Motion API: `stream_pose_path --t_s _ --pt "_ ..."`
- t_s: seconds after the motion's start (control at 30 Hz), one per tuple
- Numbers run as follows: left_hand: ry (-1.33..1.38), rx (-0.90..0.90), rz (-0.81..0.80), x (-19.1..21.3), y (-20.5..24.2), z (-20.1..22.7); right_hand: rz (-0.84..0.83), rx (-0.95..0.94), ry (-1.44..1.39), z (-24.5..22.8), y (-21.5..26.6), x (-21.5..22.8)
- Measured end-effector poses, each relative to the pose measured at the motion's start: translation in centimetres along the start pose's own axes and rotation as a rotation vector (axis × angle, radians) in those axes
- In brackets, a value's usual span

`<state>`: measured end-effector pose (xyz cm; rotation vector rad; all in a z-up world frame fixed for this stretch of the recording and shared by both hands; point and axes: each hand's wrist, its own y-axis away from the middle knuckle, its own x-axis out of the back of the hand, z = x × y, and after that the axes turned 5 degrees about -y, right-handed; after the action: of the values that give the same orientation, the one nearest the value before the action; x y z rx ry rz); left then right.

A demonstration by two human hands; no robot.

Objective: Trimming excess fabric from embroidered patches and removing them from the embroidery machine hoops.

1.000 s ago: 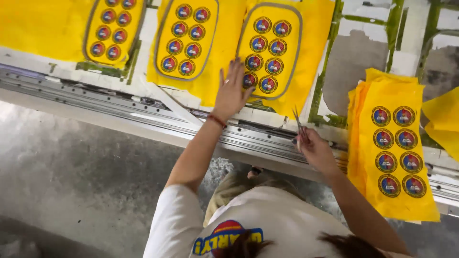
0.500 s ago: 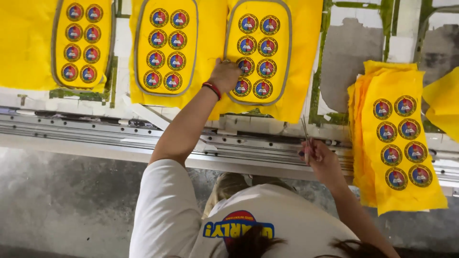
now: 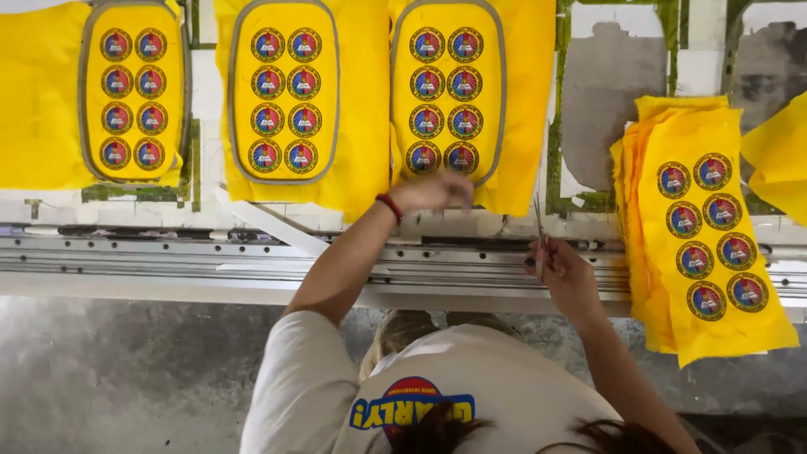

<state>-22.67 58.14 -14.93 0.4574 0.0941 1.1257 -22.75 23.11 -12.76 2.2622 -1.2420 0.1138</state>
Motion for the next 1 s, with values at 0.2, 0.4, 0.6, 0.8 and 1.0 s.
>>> stream_pose_path --t_s 0.2,0.4,0.6,0.8,1.0 --pt "-0.484 -0.353 0.624 3.6 -3.1 -3.0 0.043 -0.065 -0.075 -1.0 1.6 0.7" --pt "-1.173 -0.305 0.4 4.4 -8.5 -3.6 0.084 0.013 -0.135 0.6 2.2 0.2" --pt "-1.266 0.163 0.681 4.5 -3.7 -8.4 0.129 -0.053 -0.148 -0.4 5.0 0.8" --pt "-1.229 -0.327 0.577 -1.5 -7.6 -7.2 0.103 -0.076 -0.227 3.5 3.3 0.9" --pt "-1.253 -0.269 0.637 6.2 -13.0 -10.7 0.098 -0.043 -0.112 1.4 2.9 0.7"
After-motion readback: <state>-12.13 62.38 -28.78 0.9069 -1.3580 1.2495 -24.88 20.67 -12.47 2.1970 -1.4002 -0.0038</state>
